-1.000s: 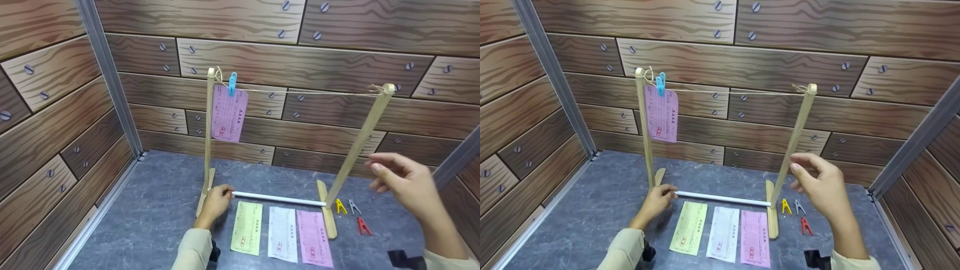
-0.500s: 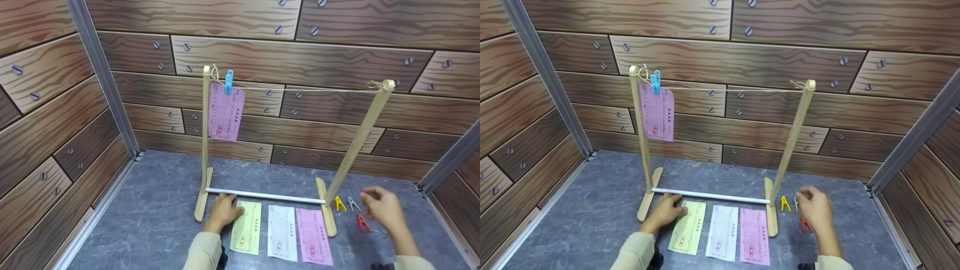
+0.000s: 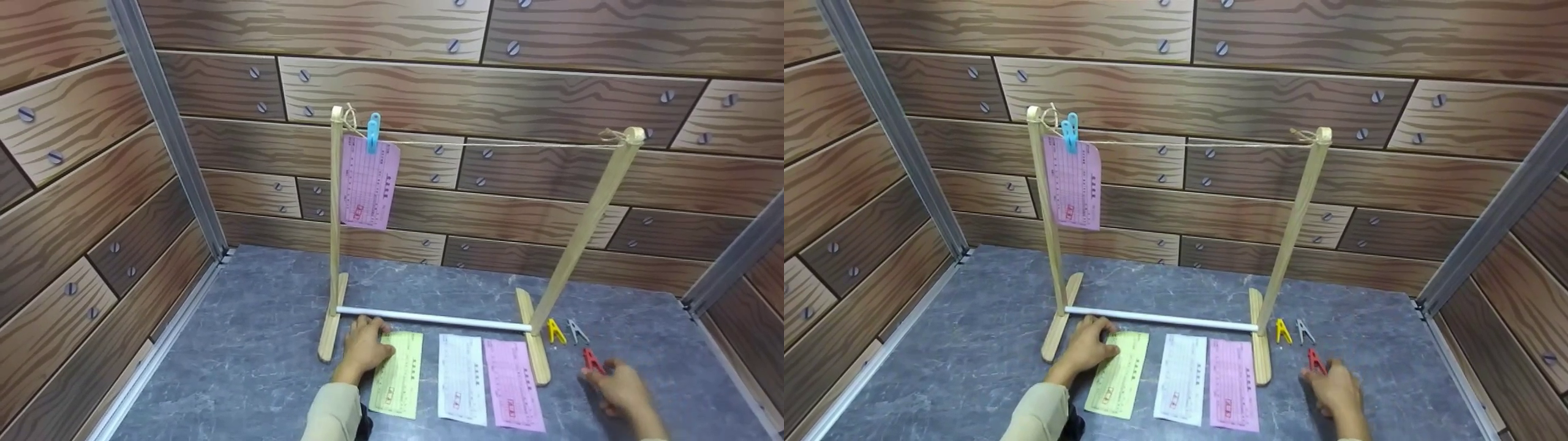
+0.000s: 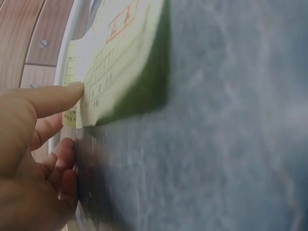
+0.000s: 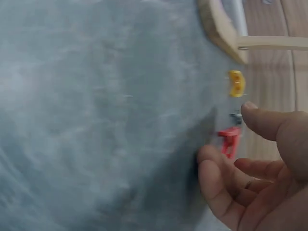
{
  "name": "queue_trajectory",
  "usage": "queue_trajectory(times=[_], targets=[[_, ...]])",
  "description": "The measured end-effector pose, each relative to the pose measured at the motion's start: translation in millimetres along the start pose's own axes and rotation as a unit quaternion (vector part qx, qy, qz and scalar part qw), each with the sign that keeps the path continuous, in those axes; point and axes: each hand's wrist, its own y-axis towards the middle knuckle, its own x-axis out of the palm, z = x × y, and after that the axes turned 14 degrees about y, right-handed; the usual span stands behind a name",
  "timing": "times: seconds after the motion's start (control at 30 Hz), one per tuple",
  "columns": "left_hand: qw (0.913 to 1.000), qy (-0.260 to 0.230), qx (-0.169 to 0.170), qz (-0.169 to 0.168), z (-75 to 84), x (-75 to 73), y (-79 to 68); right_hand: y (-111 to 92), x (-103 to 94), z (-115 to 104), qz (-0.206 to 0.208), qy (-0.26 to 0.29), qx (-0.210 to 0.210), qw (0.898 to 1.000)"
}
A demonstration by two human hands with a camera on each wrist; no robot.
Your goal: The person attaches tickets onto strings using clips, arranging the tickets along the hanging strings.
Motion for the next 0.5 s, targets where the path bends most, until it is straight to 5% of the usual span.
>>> queue_trajectory(times=[0.2, 0.5], targets=[[0.9996, -0.025, -0.006, -0.010, 0.0, 4.1, 2.2, 1.1, 6.4, 18.3, 0.046, -0.013, 0.004, 0.999], [0.9945, -0.068, -0.018, 0.077, -9.1, 9.3, -0.4, 3.7, 7.9, 18.6, 0.077, -0.090, -0.021, 0.993]])
